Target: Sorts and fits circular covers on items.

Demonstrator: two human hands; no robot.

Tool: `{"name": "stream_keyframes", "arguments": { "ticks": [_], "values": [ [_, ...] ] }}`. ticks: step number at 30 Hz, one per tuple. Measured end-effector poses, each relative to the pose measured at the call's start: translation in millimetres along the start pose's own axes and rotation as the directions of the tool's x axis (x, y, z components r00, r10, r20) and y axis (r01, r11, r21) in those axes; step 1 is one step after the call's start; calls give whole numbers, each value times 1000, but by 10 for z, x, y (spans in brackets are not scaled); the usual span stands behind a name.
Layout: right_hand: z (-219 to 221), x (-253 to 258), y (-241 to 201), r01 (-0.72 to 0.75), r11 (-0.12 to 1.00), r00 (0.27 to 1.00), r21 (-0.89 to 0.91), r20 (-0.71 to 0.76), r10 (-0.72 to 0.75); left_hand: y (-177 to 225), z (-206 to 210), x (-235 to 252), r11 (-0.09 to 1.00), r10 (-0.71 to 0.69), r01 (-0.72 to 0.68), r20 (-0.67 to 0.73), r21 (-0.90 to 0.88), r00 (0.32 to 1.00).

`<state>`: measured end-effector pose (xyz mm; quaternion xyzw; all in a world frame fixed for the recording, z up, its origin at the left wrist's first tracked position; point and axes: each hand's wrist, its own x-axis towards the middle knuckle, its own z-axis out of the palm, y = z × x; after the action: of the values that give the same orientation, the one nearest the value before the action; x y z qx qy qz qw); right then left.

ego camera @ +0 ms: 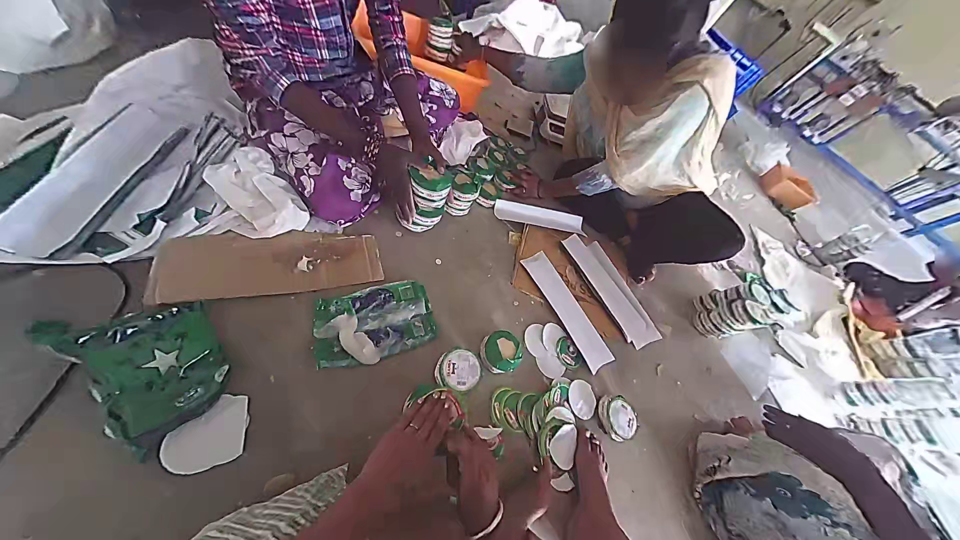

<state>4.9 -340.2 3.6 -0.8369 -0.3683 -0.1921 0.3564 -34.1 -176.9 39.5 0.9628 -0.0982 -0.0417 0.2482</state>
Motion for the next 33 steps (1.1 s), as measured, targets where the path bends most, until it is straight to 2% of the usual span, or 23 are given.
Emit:
{"name": "stream_keyframes", "arguments": {
  "ticks": [2,4,7,9,10,12,14,16,18,19,20,22,23,24,26,27,30,32,33],
  "values": [
    [25,-26,24,66,997,997,-28,-36,-67,41,11,-29,999,-48,47,35,12,998],
    [44,-58,8,76,996,996,-37,-49,-78,78,-22,-56,993,-121,119,132,20,984],
    [83,-230,-7,81,994,997,-69,14,-80,73,56,-132,991,-134,132,62,33,989],
    [78,-327,3,56,997,997,-56,62,-53,107,40,-146,988,-156,156,122,10,980],
    [37,-322,-25,-12,1000,995,-6,94,12,112,24,-144,987,-158,157,139,17,978],
    [-73,-154,-104,-217,966,971,142,136,198,101,-17,-145,989,-143,137,131,54,981],
    [-169,178,-134,-332,901,943,279,127,309,107,-31,-172,990,-138,129,178,63,974],
    [-138,523,-107,-309,900,951,307,119,286,169,2,-272,990,-117,104,143,93,983],
    [40,785,-84,-240,959,959,149,188,211,279,-53,-356,985,-165,146,247,93,955],
    [148,872,-92,-210,978,940,22,280,196,325,-87,-380,981,-190,174,268,83,944],
    [246,939,-124,-195,976,889,-97,402,218,365,-125,-395,977,-211,200,285,66,935],
    [395,1031,-237,-182,943,696,-278,641,324,404,-146,-424,973,-232,223,334,66,913],
    [443,1041,-289,-161,932,639,-325,685,350,414,-133,-433,968,-250,236,374,83,893],
    [488,1010,-316,-132,928,647,-348,679,347,412,-104,-449,965,-262,242,386,100,884],
    [558,901,-324,-83,927,727,-367,613,307,409,-64,-482,964,-265,232,397,130,879],
    [575,877,-316,-77,927,745,-368,597,299,401,-51,-489,964,-262,225,399,140,879],
    [576,938,-285,-115,924,704,-364,627,334,368,-30,-462,965,-260,235,373,113,891],
    [498,1000,-243,-237,935,695,-264,627,353,389,-134,-411,966,-259,251,361,69,896],
    [402,1048,-186,-382,919,712,-100,602,362,402,-261,-354,965,-253,263,347,20,903]
  ]
}}
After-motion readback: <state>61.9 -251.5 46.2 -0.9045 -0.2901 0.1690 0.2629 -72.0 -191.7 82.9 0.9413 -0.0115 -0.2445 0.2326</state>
